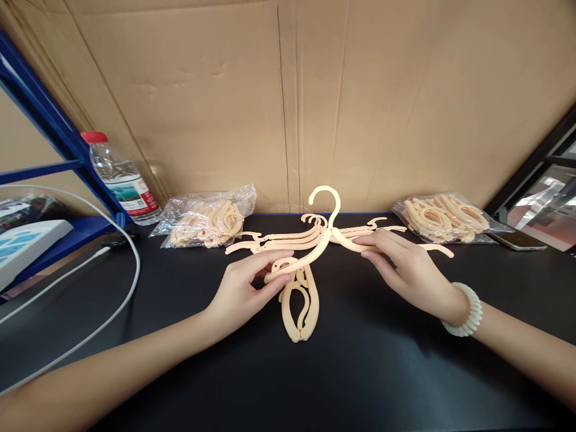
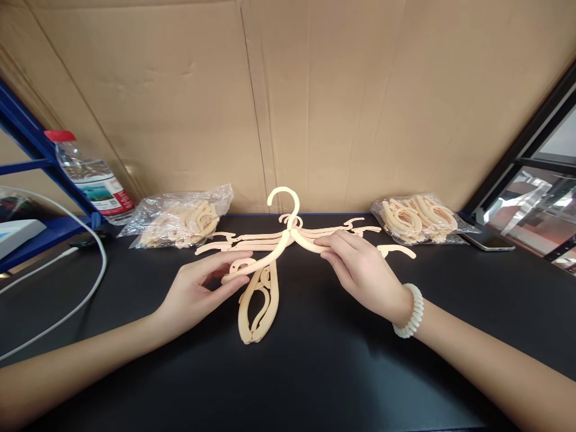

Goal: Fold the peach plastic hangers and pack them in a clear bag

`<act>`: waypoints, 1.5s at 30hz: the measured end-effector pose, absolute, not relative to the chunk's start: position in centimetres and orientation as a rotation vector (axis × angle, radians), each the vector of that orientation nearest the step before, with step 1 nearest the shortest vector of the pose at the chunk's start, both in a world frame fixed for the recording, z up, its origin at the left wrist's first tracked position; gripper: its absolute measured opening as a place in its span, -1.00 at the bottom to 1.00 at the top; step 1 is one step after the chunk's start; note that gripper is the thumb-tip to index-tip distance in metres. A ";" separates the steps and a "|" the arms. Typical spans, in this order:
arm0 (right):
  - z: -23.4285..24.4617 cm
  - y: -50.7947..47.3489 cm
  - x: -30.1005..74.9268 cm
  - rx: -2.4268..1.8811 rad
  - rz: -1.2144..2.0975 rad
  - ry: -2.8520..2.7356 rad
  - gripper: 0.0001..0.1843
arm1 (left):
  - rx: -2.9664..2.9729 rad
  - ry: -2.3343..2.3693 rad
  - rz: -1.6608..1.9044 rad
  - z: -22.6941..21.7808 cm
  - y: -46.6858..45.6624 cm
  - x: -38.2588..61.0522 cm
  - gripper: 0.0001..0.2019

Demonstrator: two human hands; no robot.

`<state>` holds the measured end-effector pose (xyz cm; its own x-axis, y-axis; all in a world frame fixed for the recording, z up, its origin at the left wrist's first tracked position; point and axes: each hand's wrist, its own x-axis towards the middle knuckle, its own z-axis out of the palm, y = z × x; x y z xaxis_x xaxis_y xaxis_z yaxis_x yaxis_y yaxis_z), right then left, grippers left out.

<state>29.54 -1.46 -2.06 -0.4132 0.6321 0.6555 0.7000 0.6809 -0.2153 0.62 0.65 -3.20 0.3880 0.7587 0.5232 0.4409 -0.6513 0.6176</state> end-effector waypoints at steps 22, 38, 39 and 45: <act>-1.4 -1.8 30.8 -1.428 -0.958 -2.092 -0.77 | 1.819 0.982 1.282 -2.9 0.4 0.8 -0.72; -1.6 -1.7 30.4 -1.413 -0.917 -2.150 -0.78 | 1.796 0.962 1.253 -2.9 0.5 0.8 -0.74; -1.7 -1.7 30.5 -1.394 -0.840 -2.154 -0.78 | 1.796 0.958 1.248 -3.0 0.5 0.8 -0.74; -1.8 -1.3 30.7 -1.242 -0.328 -2.100 -0.78 | 1.794 0.961 1.222 -2.9 0.5 0.8 -0.73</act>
<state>30.73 -1.31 -1.77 -0.3248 0.6813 0.6560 0.8491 0.5156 -0.1150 0.76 0.48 -2.91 0.2626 0.8836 0.3877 0.1682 -0.4375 0.8833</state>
